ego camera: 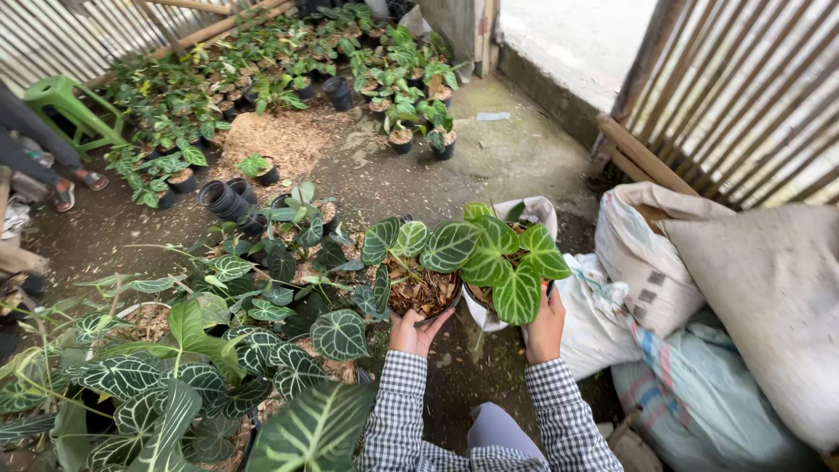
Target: The person sweeps a shelf with a small broom and then moves several small potted plants from the shelf to the ground by hand.
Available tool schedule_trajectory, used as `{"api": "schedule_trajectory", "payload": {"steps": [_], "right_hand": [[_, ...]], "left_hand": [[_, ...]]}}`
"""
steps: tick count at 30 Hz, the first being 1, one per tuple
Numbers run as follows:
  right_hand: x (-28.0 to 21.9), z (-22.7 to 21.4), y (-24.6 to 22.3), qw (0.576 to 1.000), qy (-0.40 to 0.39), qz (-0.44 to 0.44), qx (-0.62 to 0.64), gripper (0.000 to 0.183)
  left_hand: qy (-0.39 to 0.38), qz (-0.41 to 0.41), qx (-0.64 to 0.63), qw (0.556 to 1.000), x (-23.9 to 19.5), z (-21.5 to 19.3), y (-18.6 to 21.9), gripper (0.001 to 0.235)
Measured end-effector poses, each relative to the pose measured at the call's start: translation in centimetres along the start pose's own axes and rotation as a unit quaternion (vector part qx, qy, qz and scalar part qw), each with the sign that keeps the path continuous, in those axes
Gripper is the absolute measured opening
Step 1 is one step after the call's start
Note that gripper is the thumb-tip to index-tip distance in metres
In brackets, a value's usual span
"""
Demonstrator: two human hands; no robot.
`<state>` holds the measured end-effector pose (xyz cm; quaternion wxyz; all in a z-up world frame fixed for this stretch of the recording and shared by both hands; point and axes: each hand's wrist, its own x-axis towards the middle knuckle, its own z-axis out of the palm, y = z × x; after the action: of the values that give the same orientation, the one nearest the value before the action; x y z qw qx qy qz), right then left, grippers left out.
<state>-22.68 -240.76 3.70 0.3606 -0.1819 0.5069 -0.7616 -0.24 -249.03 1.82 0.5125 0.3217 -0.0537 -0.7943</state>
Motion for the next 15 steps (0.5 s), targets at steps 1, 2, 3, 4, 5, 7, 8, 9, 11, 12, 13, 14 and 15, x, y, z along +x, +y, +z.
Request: {"api": "schedule_trajectory", "payload": {"steps": [1,2,3,4,5,7,8,9,11,12,13,14,15], "right_hand": [[1.0,0.5,0.2,1.0,-0.012,-0.002,0.002,0.048],[2.2,1.0,0.3,1.0,-0.024,-0.007,0.004,0.047],[3.6,1.7,0.4,1.0,-0.016,0.017,-0.008,0.047],[4.9,2.1,0.5,0.999,-0.007,0.045,-0.023,0.046],[6.2,2.5,0.5,0.997,0.001,0.073,-0.038,0.046],[9.5,4.1,0.3,0.998,-0.034,0.038,-0.037,0.045],[10.6,4.4,0.1,0.998,-0.05,0.026,-0.038,0.045],[12.0,5.0,-0.1,0.997,-0.053,0.029,-0.044,0.045],[14.4,6.2,-0.6,0.996,-0.056,0.038,-0.056,0.046],[15.5,6.9,-0.9,0.996,-0.073,0.034,-0.046,0.046],[16.4,7.5,-1.2,0.995,-0.09,0.031,-0.035,0.046],[17.0,8.1,-1.4,0.994,-0.105,0.03,-0.024,0.046],[17.7,8.8,-1.6,0.993,-0.111,0.042,-0.023,0.046]], "left_hand": [[-0.025,0.015,0.003,1.0,1.0,0.0,0.2,0.103],[-0.051,0.03,0.006,0.998,2.1,0.1,0.2,0.101],[-0.078,0.045,0.01,0.996,3.3,0.4,0.3,0.099],[-0.068,0.053,0.01,0.996,4.2,0.6,0.3,0.098],[-0.058,0.061,0.01,0.996,5.0,0.9,0.2,0.097],[-0.021,0.072,-0.012,0.997,7.9,2.9,0.9,0.097],[0.011,0.069,-0.032,0.997,8.4,3.4,0.9,0.098],[0.035,0.069,-0.047,0.996,9.1,4.1,1.0,0.098],[0.033,0.08,-0.048,0.995,9.9,5.3,1.3,0.099],[0.031,0.088,-0.05,0.994,10.4,6.0,1.6,0.099],[0.029,0.099,-0.052,0.993,10.9,6.7,1.9,0.1],[0.029,0.106,-0.055,0.992,11.2,7.3,2.2,0.1],[0.028,0.112,-0.055,0.992,11.5,7.7,2.6,0.1]]}}
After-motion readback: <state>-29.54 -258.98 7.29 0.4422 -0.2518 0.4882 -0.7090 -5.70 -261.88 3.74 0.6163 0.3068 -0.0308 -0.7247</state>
